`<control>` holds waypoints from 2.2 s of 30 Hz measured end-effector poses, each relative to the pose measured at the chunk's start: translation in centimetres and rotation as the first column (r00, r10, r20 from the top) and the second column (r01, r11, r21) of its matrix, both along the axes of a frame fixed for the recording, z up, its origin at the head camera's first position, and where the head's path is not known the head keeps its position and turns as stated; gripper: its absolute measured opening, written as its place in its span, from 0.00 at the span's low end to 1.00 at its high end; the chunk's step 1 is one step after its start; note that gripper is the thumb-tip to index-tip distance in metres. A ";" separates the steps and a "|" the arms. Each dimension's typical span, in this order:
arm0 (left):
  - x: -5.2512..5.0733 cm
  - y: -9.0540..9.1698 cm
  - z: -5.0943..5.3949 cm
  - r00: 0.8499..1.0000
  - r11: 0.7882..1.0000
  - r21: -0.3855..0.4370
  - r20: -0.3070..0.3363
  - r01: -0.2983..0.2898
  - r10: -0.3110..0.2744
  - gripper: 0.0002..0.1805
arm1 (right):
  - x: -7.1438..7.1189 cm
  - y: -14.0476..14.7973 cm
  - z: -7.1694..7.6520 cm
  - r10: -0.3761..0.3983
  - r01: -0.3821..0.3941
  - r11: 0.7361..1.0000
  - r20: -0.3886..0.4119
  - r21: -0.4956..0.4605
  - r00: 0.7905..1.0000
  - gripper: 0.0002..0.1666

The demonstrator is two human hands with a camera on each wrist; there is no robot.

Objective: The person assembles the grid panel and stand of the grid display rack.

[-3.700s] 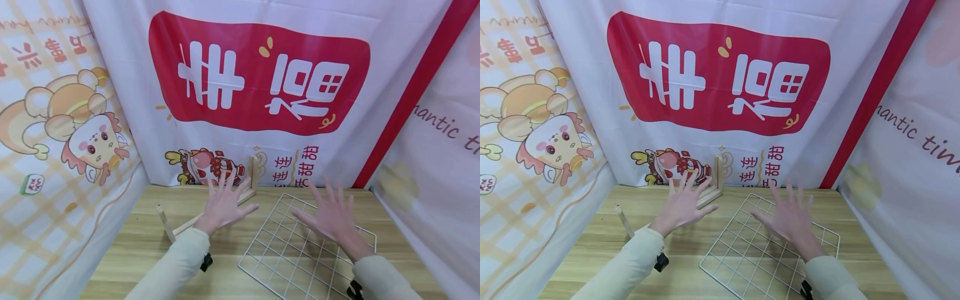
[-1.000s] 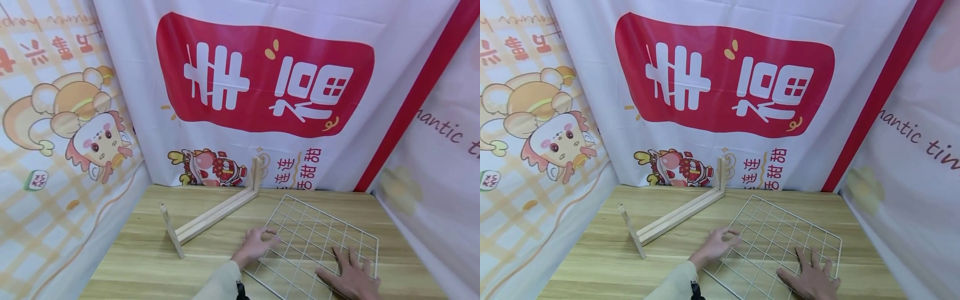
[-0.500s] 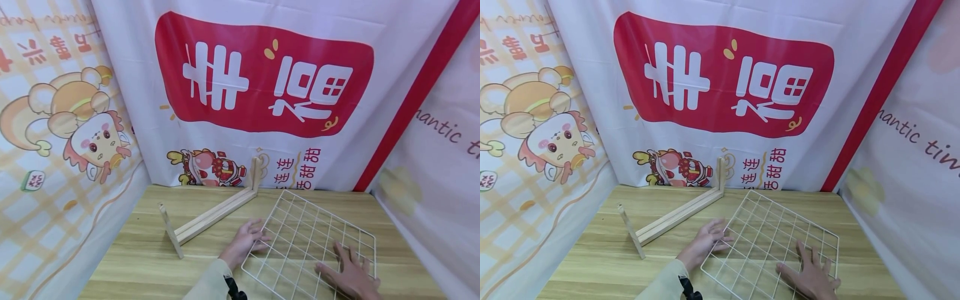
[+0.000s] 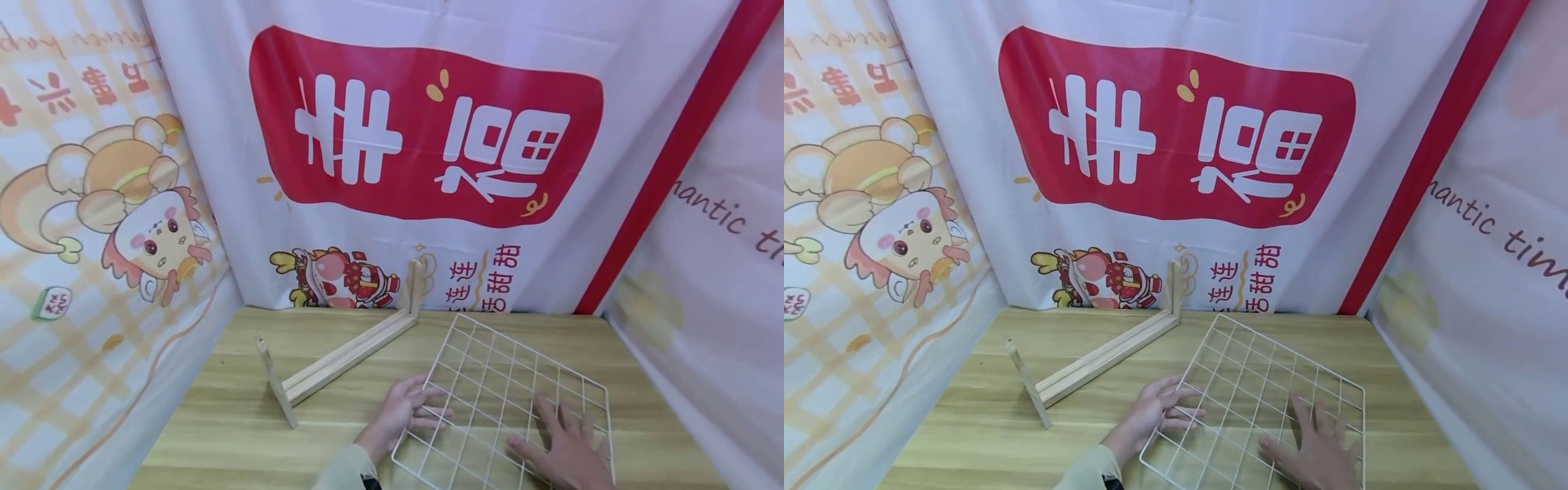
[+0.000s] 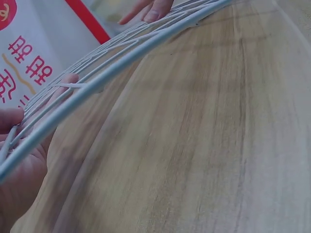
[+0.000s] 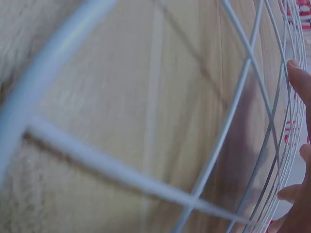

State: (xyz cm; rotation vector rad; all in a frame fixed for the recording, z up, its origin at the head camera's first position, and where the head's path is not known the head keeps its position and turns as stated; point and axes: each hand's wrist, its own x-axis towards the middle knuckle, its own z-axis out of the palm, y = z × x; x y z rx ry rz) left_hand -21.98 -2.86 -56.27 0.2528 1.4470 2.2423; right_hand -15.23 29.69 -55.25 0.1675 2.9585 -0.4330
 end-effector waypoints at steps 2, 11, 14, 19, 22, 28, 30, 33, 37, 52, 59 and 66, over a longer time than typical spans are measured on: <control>0.3 0.0 0.2 1.000 1.000 0.011 -0.014 -0.004 0.004 0.31 | 0.0 -0.5 0.1 0.030 -0.030 0.999 -0.043 0.017 0.999 0.68; 1.0 0.3 1.4 0.999 0.996 0.088 -0.044 -0.016 0.020 0.31 | -1.0 -1.7 1.7 0.155 -0.139 0.988 -0.324 0.071 0.933 0.61; 0.8 0.2 2.0 0.997 0.994 0.104 -0.074 -0.023 0.031 0.31 | -1.8 -2.0 2.8 0.195 -0.174 0.981 -0.381 0.090 0.904 0.56; 0.4 -0.2 2.7 0.993 0.992 0.118 -0.103 -0.048 0.060 0.30 | -2.5 -2.6 4.8 0.212 -0.204 0.977 -0.404 0.063 0.890 0.52; 0.3 -0.3 3.0 0.993 0.991 0.124 -0.099 -0.056 0.069 0.30 | -2.8 -2.9 5.9 0.198 -0.200 0.979 -0.396 0.037 0.897 0.53; 0.2 0.0 3.5 0.992 0.986 0.153 -0.100 -0.066 0.081 0.30 | -3.9 -3.6 7.3 0.176 -0.175 0.984 -0.385 0.037 0.906 0.63; 0.3 0.1 3.6 0.991 0.985 0.160 -0.108 -0.061 0.079 0.30 | -4.1 -3.8 7.6 0.182 -0.178 0.983 -0.387 0.046 0.904 0.64; 0.3 0.2 3.7 0.990 0.985 0.162 -0.120 -0.052 0.072 0.29 | -4.4 -3.8 8.0 0.196 -0.185 0.981 -0.397 0.067 0.897 0.66; 0.3 0.4 3.7 0.989 0.986 0.165 -0.139 -0.033 0.056 0.29 | -4.5 -3.7 8.6 0.213 -0.185 0.977 -0.409 0.108 0.887 0.67; 0.3 0.7 3.9 0.985 0.989 0.149 -0.168 -0.013 0.038 0.28 | -4.9 -3.1 10.0 0.243 -0.187 0.968 -0.441 0.168 0.864 0.72; 0.4 0.8 4.3 0.982 0.989 0.131 -0.166 -0.063 0.084 0.28 | -5.2 -2.8 10.6 0.242 -0.178 0.968 -0.482 0.175 0.842 0.72; 0.5 0.7 5.5 0.982 0.993 0.043 -0.150 -0.113 0.118 0.27 | -5.6 -2.7 11.2 0.275 -0.179 0.959 -0.569 0.220 0.775 0.73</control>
